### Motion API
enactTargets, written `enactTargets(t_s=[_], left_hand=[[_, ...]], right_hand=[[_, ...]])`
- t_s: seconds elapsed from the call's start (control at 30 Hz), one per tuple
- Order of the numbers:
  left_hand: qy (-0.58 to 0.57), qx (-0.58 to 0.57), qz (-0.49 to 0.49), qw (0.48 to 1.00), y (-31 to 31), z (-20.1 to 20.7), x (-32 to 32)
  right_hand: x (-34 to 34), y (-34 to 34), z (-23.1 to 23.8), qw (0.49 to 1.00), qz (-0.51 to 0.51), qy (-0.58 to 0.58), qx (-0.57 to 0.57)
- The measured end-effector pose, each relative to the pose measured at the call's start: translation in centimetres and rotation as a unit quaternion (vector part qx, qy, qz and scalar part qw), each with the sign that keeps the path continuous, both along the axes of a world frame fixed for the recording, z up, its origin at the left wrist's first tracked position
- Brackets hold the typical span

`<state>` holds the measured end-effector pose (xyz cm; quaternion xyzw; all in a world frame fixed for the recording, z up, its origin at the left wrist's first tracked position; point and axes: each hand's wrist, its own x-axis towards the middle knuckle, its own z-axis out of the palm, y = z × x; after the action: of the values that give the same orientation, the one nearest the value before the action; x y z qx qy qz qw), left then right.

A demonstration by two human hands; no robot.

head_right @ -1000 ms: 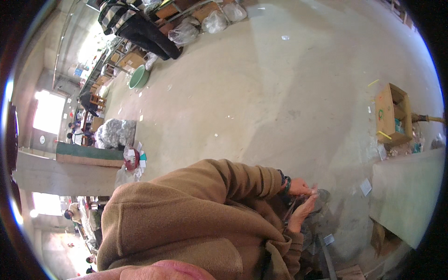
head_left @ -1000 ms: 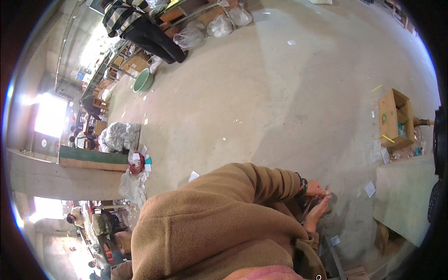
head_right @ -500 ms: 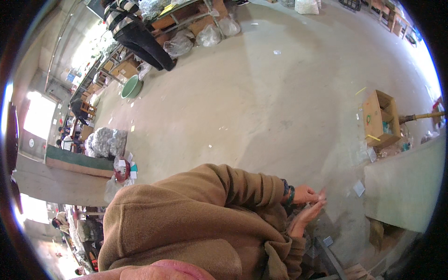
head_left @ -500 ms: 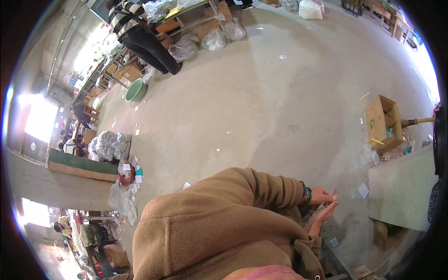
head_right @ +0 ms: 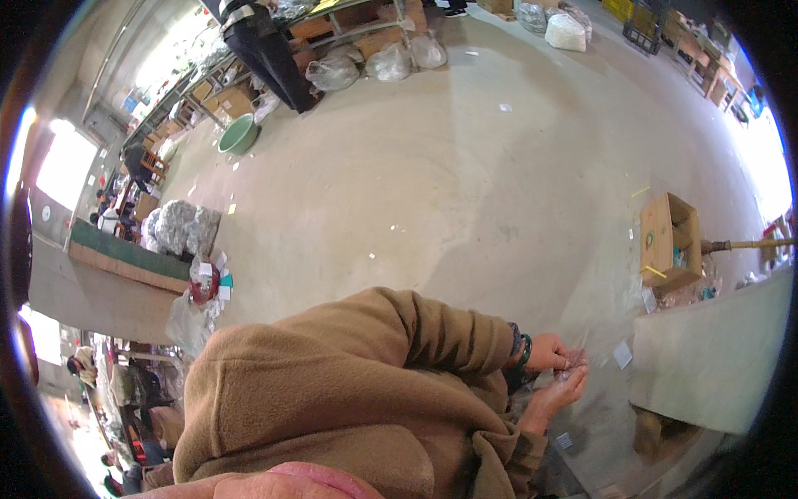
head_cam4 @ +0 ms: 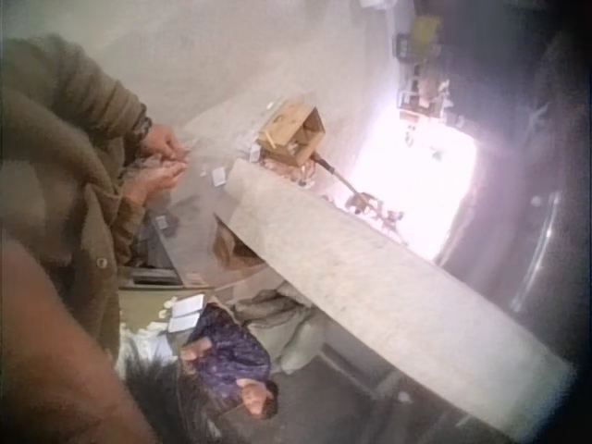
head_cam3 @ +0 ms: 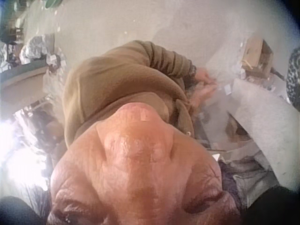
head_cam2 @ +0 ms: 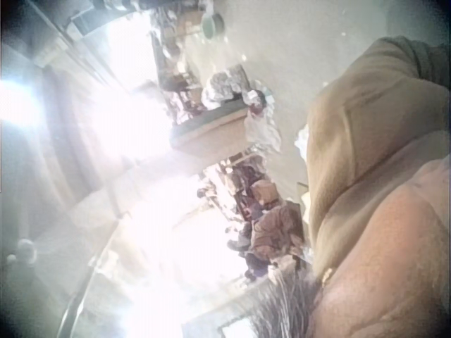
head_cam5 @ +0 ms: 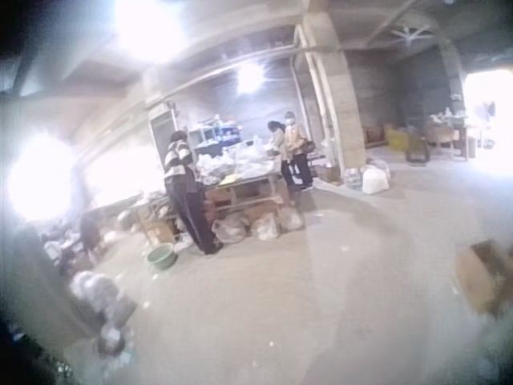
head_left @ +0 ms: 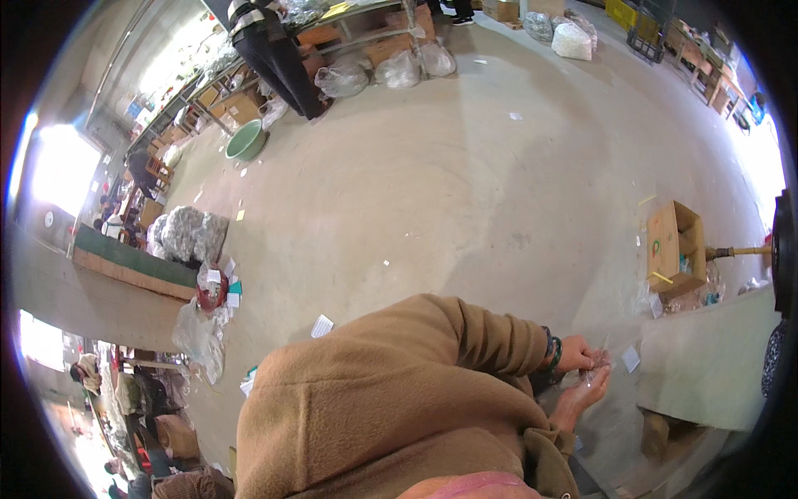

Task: The person assembles small white electronic components by hand, inserting tiny parts into white plastic trays and occasionally inspecting them under a bright light. The person also handles clear plastic bags and places items into them.

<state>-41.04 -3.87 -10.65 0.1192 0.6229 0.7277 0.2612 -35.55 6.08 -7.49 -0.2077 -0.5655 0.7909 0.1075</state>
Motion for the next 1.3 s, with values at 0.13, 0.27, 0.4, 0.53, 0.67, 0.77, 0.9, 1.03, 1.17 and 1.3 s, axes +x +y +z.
enactTargets(t_s=[0.13, 0.27, 0.4, 0.53, 0.67, 0.77, 0.9, 1.03, 1.17, 1.3], left_hand=[[0.032, -0.098, -0.036, 0.994, -1.1, 2.3, -0.3], [0.067, -0.171, -0.069, 0.981, -1.2, 4.4, -0.2], [-0.030, -0.026, -0.018, 0.999, -1.5, 5.8, 0.5], [-0.115, -0.032, -0.060, 0.991, -1.8, 7.3, 0.2], [-0.120, -0.026, -0.077, 0.989, -1.8, 7.4, 0.1], [-0.201, 0.041, -0.068, 0.976, -1.1, 6.7, 0.5], [-0.182, 0.035, -0.085, 0.979, -1.0, 5.2, 0.8], [-0.113, -0.007, -0.075, 0.991, -0.3, 3.8, 0.6], [-0.046, -0.061, -0.081, 0.994, 0.2, 2.4, 0.9], [-0.026, -0.059, -0.088, 0.994, 0.3, 1.8, 1.5]], right_hand=[[0.6, 0.4, 0.9, 0.985, -0.001, -0.011, 0.174], [1.4, 0.9, 2.4, 0.905, -0.037, -0.013, 0.423], [1.6, 2.1, 3.7, 0.884, -0.094, -0.036, 0.456], [1.5, 2.0, 3.5, 0.863, -0.043, 0.064, 0.500], [2.3, 2.1, 2.5, 0.941, 0.012, 0.075, 0.331], [3.2, 2.3, 2.0, 0.976, 0.013, 0.071, 0.206], [3.7, 1.4, 2.8, 0.996, -0.021, 0.021, 0.088], [3.7, -0.3, 3.3, 0.990, -0.046, 0.027, 0.130], [4.2, -0.1, 2.5, 0.998, 0.052, 0.003, 0.029], [4.4, 1.1, 1.7, 0.995, 0.098, -0.024, -0.018]])
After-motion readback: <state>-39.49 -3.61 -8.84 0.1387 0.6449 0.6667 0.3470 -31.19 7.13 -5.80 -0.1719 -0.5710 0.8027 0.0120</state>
